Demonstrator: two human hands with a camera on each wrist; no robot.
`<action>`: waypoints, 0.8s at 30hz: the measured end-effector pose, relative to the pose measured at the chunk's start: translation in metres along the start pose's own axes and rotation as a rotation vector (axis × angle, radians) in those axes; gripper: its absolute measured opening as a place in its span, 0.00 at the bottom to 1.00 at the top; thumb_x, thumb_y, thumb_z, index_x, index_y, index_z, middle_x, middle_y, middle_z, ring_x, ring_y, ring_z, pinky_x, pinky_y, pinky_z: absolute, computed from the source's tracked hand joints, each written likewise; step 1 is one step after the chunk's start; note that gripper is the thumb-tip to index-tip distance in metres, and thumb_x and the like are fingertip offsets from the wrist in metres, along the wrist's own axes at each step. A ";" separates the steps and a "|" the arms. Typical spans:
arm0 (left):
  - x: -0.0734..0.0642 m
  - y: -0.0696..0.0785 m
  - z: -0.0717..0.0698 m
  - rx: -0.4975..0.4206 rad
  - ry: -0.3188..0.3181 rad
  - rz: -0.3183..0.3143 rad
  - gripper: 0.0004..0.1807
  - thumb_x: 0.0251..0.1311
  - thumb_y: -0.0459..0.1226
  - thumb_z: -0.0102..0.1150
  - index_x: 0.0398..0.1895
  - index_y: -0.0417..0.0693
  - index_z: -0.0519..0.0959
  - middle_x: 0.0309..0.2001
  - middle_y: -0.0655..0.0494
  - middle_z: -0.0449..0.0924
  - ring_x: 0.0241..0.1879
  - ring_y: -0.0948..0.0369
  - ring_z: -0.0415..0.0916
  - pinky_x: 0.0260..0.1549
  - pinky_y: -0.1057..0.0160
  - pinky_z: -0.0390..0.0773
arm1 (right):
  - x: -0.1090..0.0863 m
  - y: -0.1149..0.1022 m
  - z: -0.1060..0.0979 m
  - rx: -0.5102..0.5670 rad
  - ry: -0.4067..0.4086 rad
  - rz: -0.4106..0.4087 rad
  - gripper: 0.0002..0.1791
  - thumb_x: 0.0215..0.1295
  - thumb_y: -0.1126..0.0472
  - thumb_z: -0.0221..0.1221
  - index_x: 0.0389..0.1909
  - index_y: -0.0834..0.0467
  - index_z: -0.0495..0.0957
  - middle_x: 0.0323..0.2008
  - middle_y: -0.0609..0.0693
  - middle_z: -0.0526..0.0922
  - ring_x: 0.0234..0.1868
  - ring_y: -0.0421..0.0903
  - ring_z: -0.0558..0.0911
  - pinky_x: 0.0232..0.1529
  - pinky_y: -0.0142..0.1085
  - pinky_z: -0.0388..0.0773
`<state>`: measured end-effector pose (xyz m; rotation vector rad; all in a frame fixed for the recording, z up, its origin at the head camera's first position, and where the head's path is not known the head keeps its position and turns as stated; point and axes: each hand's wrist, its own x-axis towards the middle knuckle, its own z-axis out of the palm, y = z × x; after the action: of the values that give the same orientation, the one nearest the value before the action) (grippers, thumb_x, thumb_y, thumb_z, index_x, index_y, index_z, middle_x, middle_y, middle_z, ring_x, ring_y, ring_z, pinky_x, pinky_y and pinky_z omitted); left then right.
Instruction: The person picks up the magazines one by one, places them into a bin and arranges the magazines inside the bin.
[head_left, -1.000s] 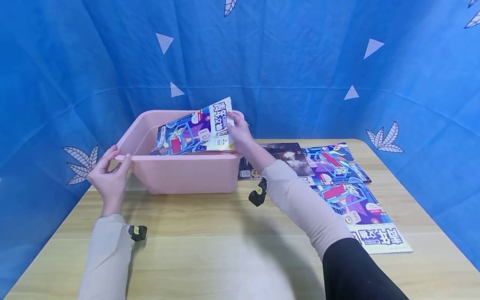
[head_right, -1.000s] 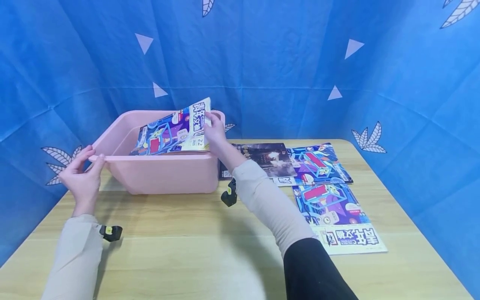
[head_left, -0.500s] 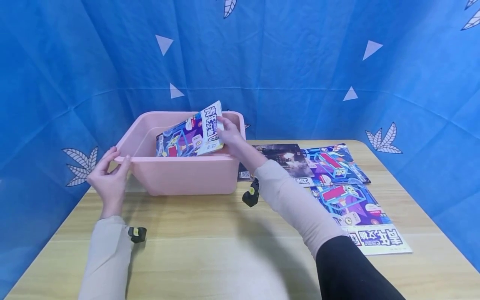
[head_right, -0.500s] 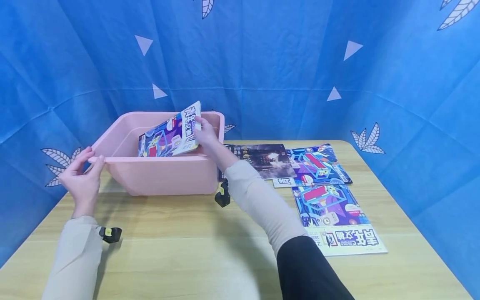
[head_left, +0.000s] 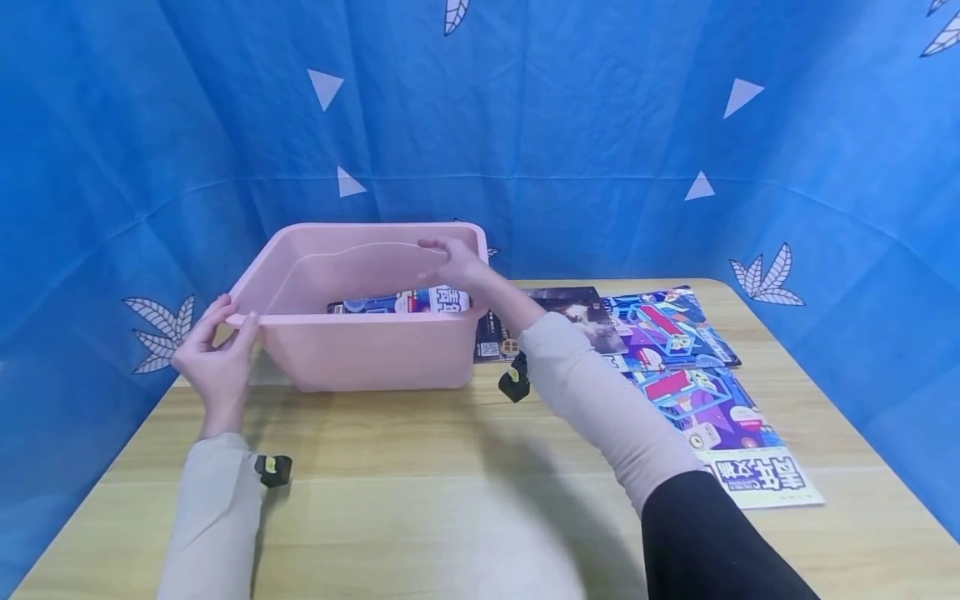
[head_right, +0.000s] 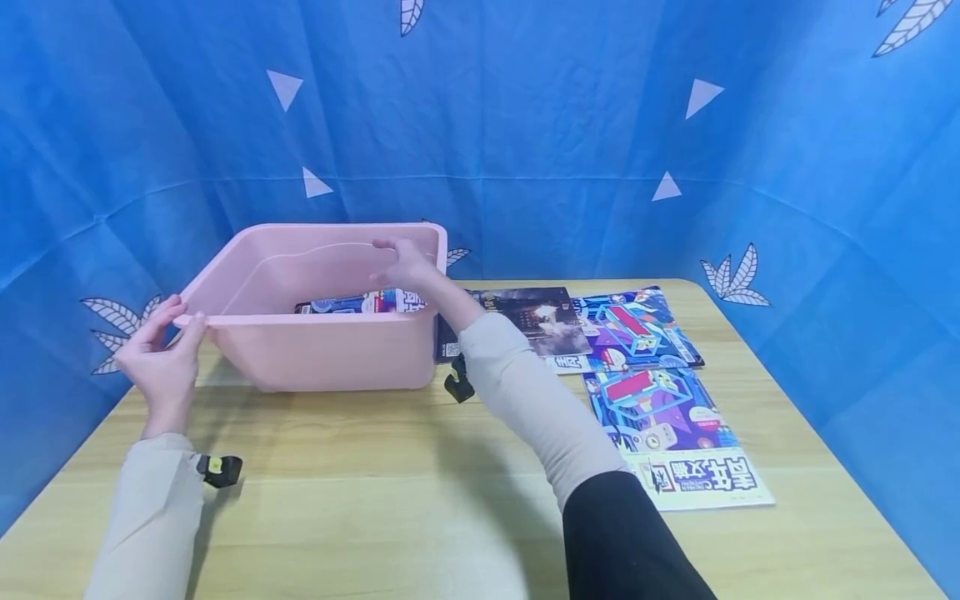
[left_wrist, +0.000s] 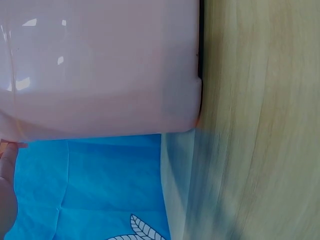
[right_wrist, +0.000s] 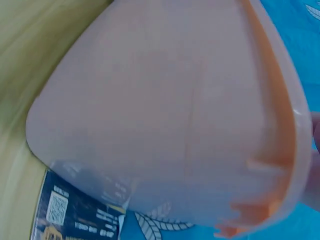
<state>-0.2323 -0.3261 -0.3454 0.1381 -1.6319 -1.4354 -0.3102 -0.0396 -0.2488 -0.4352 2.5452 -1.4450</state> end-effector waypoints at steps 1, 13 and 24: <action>0.000 0.000 0.000 0.001 0.005 0.006 0.16 0.43 0.32 0.67 0.39 0.37 0.81 0.47 0.51 0.78 0.50 0.60 0.72 0.39 0.69 0.75 | -0.001 0.000 -0.002 -0.013 0.000 -0.022 0.31 0.56 0.66 0.59 0.62 0.55 0.63 0.61 0.51 0.64 0.61 0.48 0.62 0.59 0.40 0.62; 0.001 -0.002 -0.001 0.007 -0.005 -0.010 0.16 0.45 0.32 0.66 0.40 0.39 0.81 0.49 0.50 0.77 0.51 0.60 0.71 0.41 0.68 0.74 | -0.008 0.020 -0.021 -0.033 0.007 -0.217 0.26 0.58 0.63 0.58 0.58 0.63 0.67 0.57 0.56 0.69 0.56 0.48 0.69 0.53 0.34 0.68; 0.001 -0.002 -0.002 -0.010 0.015 -0.014 0.15 0.44 0.31 0.66 0.39 0.36 0.81 0.47 0.49 0.77 0.51 0.60 0.72 0.40 0.69 0.75 | -0.019 0.040 -0.033 -0.099 0.117 -0.349 0.27 0.58 0.62 0.59 0.59 0.64 0.65 0.58 0.56 0.69 0.49 0.49 0.73 0.49 0.35 0.69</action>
<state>-0.2322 -0.3290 -0.3469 0.1544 -1.6146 -1.4499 -0.3086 0.0135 -0.2663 -0.8730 2.7457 -1.4933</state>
